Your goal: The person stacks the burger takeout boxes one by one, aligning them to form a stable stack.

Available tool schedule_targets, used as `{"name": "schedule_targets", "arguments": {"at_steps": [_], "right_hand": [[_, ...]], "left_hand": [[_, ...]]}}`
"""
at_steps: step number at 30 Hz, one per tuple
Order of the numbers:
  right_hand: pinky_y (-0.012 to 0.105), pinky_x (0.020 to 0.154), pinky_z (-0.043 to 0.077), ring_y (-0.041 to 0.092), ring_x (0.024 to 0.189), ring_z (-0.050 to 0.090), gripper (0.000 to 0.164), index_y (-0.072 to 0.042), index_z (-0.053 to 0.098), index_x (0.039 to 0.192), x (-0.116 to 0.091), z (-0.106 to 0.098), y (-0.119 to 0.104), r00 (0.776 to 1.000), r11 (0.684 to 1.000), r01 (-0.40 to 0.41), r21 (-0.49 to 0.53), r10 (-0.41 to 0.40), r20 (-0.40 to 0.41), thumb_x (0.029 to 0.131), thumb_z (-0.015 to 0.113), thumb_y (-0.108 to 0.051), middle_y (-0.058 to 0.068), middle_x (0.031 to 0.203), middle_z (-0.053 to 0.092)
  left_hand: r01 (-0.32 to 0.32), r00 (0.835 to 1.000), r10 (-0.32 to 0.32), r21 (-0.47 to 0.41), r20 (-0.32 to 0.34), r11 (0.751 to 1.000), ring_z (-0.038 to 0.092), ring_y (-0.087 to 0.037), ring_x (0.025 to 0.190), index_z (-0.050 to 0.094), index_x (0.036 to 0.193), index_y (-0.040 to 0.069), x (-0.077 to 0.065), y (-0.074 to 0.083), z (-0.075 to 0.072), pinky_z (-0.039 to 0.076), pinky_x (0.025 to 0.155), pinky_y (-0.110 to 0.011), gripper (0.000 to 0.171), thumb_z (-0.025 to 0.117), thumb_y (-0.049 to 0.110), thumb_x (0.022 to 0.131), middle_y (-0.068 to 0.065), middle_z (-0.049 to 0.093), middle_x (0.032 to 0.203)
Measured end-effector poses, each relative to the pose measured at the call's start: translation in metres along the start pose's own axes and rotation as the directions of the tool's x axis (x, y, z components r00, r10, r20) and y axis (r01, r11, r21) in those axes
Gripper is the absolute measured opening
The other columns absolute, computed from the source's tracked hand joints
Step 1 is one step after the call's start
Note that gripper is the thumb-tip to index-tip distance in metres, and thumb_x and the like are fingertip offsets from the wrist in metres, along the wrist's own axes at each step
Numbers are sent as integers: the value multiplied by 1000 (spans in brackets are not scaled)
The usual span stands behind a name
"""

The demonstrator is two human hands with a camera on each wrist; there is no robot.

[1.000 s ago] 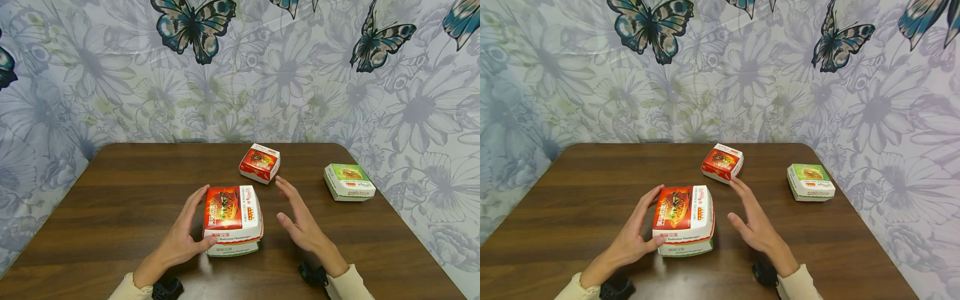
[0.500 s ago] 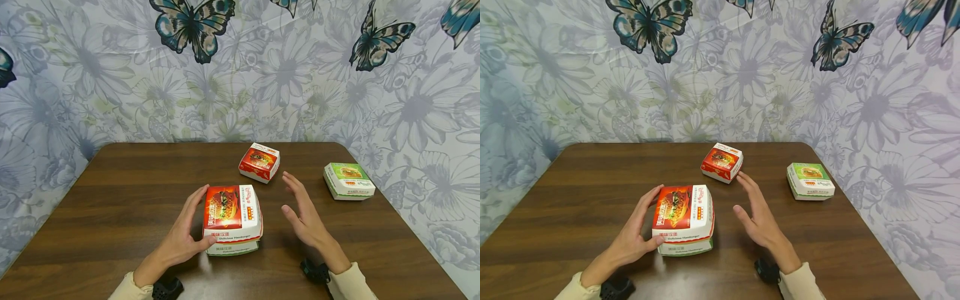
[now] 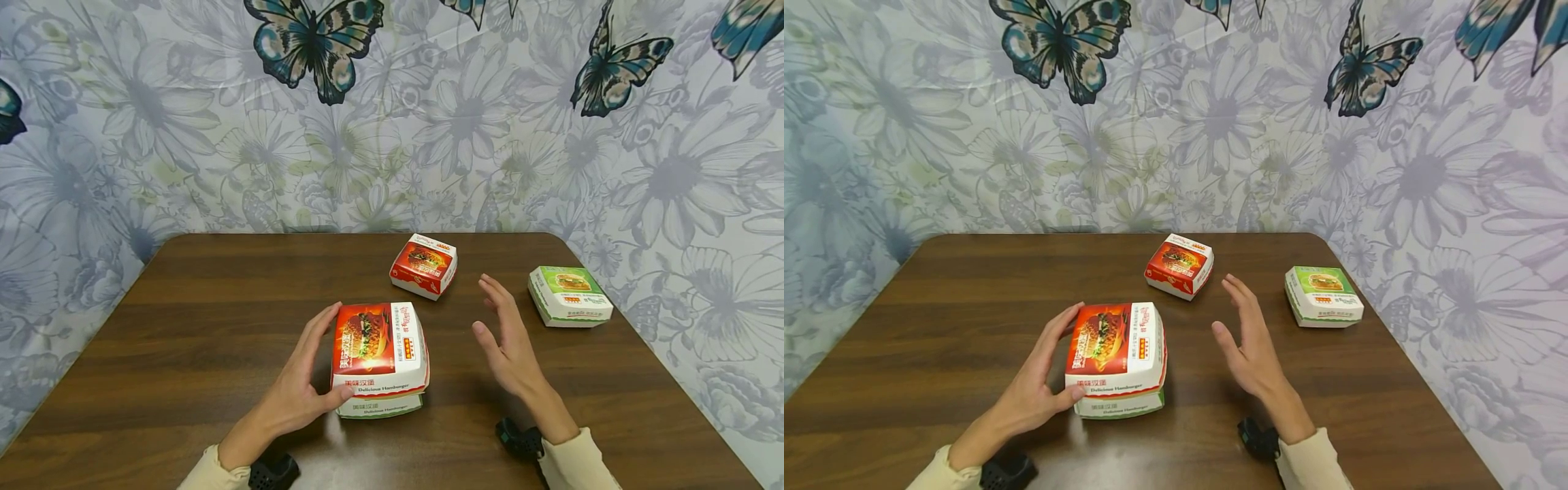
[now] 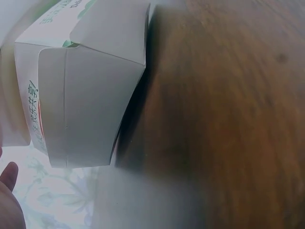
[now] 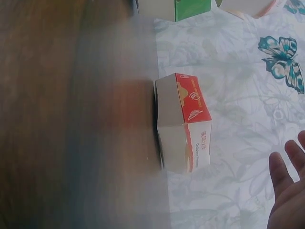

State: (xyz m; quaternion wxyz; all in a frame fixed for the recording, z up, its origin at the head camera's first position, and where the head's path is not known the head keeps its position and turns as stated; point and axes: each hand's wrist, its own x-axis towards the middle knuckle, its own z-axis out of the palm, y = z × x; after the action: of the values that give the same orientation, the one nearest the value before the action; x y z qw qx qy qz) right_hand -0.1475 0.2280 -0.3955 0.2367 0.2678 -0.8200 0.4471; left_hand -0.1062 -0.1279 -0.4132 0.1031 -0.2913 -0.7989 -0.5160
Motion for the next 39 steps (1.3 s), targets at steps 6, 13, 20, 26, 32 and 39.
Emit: {"name": "schedule_targets", "arguments": {"at_steps": [6,13,20,26,32,39], "right_hand": [[25,118,32,21,148,36,66,-17,37,159,1,-3,2,999,1000,-17,-5,17,-32,98,56,-6,3,165,34],[25,119,31,20,150,34,63,-16,37,159,2,-7,8,998,999,-46,-15,45,-51,99,55,-7,0,165,34],[21,117,31,19,149,35,62,-15,39,158,2,-10,15,995,998,-51,-45,47,-89,99,57,-6,4,163,36],[19,116,31,18,147,37,60,-12,42,156,2,-13,18,990,995,-65,-80,55,-129,99,59,-3,9,162,37],[17,115,31,26,146,38,61,-7,45,153,2,-17,21,983,994,-60,-89,43,-179,95,61,1,12,161,39],[18,115,31,26,147,35,59,-7,44,154,3,-23,26,976,990,-93,-108,69,-208,97,61,-1,12,161,39]], "left_hand": [[17,1000,-17,5,5,1000,31,-31,145,18,166,28,0,-1,0,34,102,-76,109,82,30,77,-2,21,169],[11,1000,-11,5,5,1000,31,-30,145,18,166,27,0,-1,0,34,103,-76,110,82,28,77,-5,20,169],[6,1000,-6,9,3,1000,31,-31,144,18,166,26,0,1,-1,34,103,-76,111,83,29,76,-5,19,169],[13,1000,-13,7,5,1000,30,-32,146,17,166,27,0,0,0,33,103,-77,109,82,30,78,-8,20,169],[9,1000,-9,0,4,1000,28,-32,147,17,166,27,0,0,1,32,103,-78,109,82,30,78,-3,19,169],[9,1000,-9,0,2,1000,29,-32,146,18,166,27,0,1,0,33,103,-77,110,83,29,77,-7,20,169]]}}
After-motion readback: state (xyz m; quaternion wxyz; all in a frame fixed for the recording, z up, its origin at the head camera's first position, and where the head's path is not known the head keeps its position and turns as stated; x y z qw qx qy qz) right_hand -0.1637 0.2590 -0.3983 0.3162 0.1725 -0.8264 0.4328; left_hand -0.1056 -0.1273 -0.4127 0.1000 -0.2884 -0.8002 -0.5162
